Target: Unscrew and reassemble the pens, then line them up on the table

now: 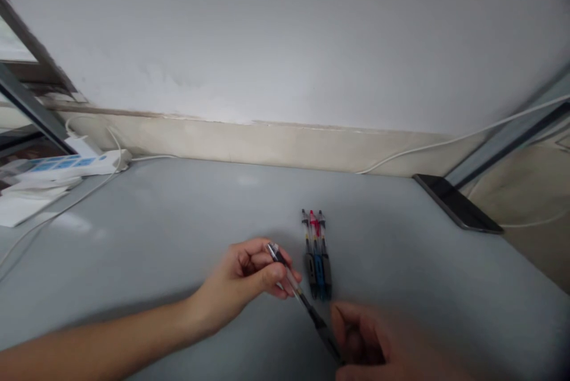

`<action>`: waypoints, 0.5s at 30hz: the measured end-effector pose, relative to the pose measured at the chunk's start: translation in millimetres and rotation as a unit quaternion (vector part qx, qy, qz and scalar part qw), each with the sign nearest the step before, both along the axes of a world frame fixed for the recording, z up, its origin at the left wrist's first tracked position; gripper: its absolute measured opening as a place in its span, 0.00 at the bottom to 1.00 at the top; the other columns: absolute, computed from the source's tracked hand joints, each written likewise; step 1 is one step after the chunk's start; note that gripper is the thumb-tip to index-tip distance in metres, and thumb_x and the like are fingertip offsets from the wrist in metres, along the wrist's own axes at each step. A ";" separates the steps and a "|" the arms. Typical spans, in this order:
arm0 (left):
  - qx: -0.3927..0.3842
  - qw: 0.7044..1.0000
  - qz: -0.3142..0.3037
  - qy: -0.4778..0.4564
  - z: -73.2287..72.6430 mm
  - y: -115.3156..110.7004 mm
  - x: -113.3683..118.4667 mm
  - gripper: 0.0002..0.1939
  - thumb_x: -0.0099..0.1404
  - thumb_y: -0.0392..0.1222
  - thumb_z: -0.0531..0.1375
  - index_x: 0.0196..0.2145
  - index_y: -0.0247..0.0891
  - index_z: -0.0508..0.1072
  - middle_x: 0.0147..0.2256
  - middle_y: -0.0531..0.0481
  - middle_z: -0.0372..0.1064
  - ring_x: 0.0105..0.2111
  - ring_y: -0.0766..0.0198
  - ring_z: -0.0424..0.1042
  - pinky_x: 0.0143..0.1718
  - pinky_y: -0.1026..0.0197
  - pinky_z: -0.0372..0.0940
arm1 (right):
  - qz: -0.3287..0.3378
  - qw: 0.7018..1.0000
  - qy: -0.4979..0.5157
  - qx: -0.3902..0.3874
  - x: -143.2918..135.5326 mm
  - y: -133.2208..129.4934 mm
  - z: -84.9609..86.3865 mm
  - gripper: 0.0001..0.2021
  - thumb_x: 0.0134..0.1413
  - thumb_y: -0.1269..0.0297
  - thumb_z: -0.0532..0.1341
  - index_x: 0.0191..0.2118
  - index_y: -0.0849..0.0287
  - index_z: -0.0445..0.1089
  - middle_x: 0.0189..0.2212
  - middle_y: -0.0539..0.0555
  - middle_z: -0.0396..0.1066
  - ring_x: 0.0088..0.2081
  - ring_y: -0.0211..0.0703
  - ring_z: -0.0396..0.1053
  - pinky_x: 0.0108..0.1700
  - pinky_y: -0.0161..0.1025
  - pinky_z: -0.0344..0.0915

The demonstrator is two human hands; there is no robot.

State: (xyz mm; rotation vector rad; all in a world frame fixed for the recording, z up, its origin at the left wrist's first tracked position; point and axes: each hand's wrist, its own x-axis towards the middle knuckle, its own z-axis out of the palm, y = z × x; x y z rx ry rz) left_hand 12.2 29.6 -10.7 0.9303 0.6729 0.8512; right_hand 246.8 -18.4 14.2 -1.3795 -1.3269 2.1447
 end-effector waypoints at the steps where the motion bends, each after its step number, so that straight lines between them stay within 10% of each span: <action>1: -0.002 1.000 -0.003 -0.003 0.3 0.8 -0.3 0.14 0.60 0.47 0.73 0.36 0.34 0.79 0.33 0.45 0.83 0.30 0.66 0.81 0.34 0.66 0.74 | 0.000 1.000 -0.004 0.004 -0.2 -0.6 0.4 0.21 0.40 0.56 0.74 0.26 0.54 0.59 0.19 0.40 0.58 0.22 0.32 0.51 0.25 0.34 0.44; 9: -0.016 1.000 0.008 0.010 -1.6 2.3 0.3 0.15 0.57 0.46 0.76 0.34 0.34 0.78 0.31 0.46 0.83 0.28 0.66 0.80 0.32 0.66 0.73 | -0.005 1.000 -0.012 0.009 1.7 -5.7 -3.4 0.18 0.44 0.57 0.69 0.28 0.52 0.57 0.21 0.42 0.60 0.23 0.35 0.55 0.24 0.34 0.46; 15: -0.023 1.000 0.011 0.010 -0.8 -1.3 0.8 0.12 0.56 0.39 0.76 0.33 0.33 0.78 0.33 0.44 0.84 0.28 0.66 0.81 0.32 0.67 0.74 | -0.037 0.975 -0.126 0.178 5.9 -1.1 -8.2 0.16 0.51 0.56 0.68 0.28 0.52 0.58 0.20 0.40 0.54 0.23 0.36 0.53 0.26 0.35 0.48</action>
